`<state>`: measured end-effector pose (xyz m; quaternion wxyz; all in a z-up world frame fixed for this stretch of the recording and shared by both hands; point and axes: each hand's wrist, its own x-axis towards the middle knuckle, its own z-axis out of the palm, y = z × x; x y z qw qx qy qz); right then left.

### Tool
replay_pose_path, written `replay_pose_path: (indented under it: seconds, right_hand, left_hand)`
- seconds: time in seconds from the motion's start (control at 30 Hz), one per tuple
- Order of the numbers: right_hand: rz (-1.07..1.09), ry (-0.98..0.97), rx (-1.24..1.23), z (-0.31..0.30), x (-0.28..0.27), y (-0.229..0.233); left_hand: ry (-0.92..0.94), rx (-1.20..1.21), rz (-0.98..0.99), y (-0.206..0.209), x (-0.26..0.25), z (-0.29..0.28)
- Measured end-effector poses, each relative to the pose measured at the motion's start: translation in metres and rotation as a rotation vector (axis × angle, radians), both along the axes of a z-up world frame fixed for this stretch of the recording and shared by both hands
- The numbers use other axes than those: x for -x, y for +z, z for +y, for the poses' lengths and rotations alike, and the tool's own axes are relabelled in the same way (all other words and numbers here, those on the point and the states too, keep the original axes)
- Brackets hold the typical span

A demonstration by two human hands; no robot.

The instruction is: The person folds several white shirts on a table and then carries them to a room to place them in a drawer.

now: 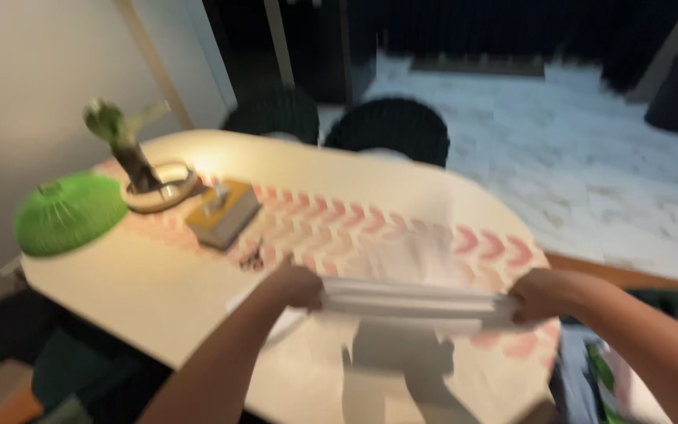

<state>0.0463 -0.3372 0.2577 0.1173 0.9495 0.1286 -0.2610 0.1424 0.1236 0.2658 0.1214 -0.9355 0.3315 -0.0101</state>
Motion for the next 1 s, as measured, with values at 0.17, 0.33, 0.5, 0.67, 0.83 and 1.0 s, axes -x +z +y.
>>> replay_pose_path:
  seconds: [0.17, 0.33, 0.5, 0.67, 0.83, 1.0]
  right_hand:
    - [-0.211, -0.448, -0.283, -0.047, 0.013, 0.061]
    - [-0.555, -0.009, -0.288, -0.049, 0.016, 0.1]
    - [-0.73, -0.239, 0.199, -0.006, 0.005, 0.108]
    - [-1.335, -0.006, 0.166, -0.03, 0.029, 0.11]
    - [-1.398, 0.0, -0.24, -0.021, 0.072, 0.049]
    - [-1.263, -0.289, -0.594, 0.015, 0.102, -0.076]
  left_hand:
    - [0.044, 0.445, 0.307, 0.042, -0.011, 0.034]
    - [-0.051, 0.785, 0.199, 0.064, -0.018, 0.046]
    - [-0.135, 0.475, -0.436, 0.059, -0.014, 0.021]
    - [-0.111, 0.637, -0.862, 0.102, 0.004, 0.016]
    - [-0.273, 0.584, -0.792, 0.056, 0.033, 0.014]
    - [-0.243, 0.856, -0.386, -0.082, 0.074, 0.012]
